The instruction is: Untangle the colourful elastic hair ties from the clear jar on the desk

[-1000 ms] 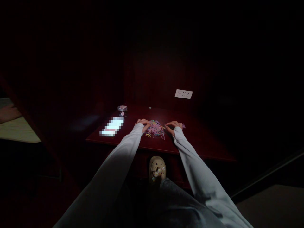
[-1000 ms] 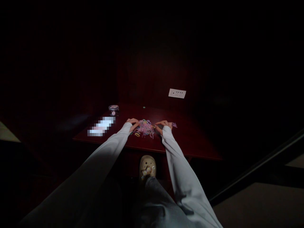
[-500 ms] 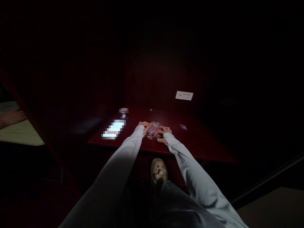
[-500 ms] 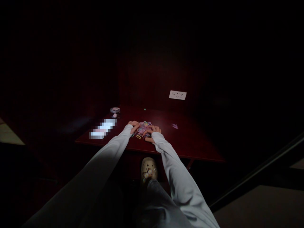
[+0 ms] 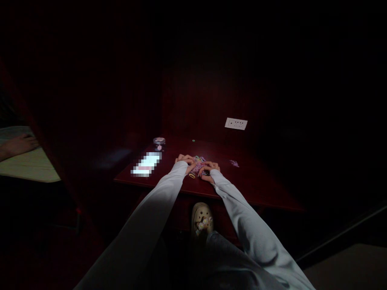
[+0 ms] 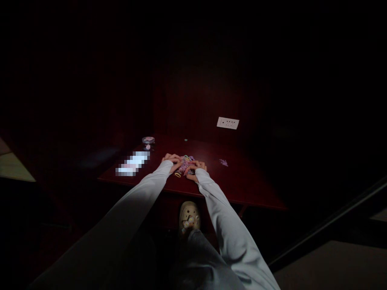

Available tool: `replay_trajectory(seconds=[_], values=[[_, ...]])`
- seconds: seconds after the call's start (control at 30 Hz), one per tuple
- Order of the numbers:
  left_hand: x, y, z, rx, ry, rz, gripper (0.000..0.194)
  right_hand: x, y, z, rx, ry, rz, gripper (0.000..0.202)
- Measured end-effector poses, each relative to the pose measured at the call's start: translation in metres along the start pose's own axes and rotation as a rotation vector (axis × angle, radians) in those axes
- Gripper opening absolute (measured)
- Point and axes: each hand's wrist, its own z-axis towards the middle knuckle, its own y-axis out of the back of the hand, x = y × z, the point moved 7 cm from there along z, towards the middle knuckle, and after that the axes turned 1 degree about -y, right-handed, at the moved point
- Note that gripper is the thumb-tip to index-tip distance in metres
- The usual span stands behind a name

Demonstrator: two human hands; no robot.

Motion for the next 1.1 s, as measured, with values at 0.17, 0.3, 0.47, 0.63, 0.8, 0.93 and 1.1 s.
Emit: replay_trajectory(seconds=[0.17, 0.3, 0.47, 0.63, 0.8, 0.93, 1.1], values=[[-0.019, -0.007, -0.012, 0.077, -0.165, 0.112, 0.025, -0.005, 0.006, 0.000, -0.063, -0.003, 0.077, 0.010], [-0.023, -0.008, -0.014, 0.083, -0.201, 0.118, 0.024, -0.009, 0.007, 0.001, -0.111, -0.019, 0.104, 0.008], [-0.023, -0.011, -0.014, 0.069, -0.238, 0.107, 0.021, -0.013, 0.010, 0.000, -0.143, -0.009, 0.153, 0.006], [-0.021, -0.012, -0.012, 0.066, -0.235, 0.114, 0.015, -0.015, 0.008, 0.001, -0.148, -0.014, 0.161, 0.007], [-0.019, -0.014, -0.009, 0.078, -0.240, 0.101, 0.012, -0.016, 0.006, 0.003, -0.144, -0.040, 0.142, 0.006], [-0.016, -0.016, -0.008, 0.090, -0.248, 0.095, 0.013, -0.014, 0.007, 0.003, -0.136, -0.033, 0.135, 0.005], [-0.016, -0.015, -0.008, 0.092, -0.259, 0.098, 0.011, -0.010, 0.009, 0.001, -0.109, -0.019, 0.149, 0.007]])
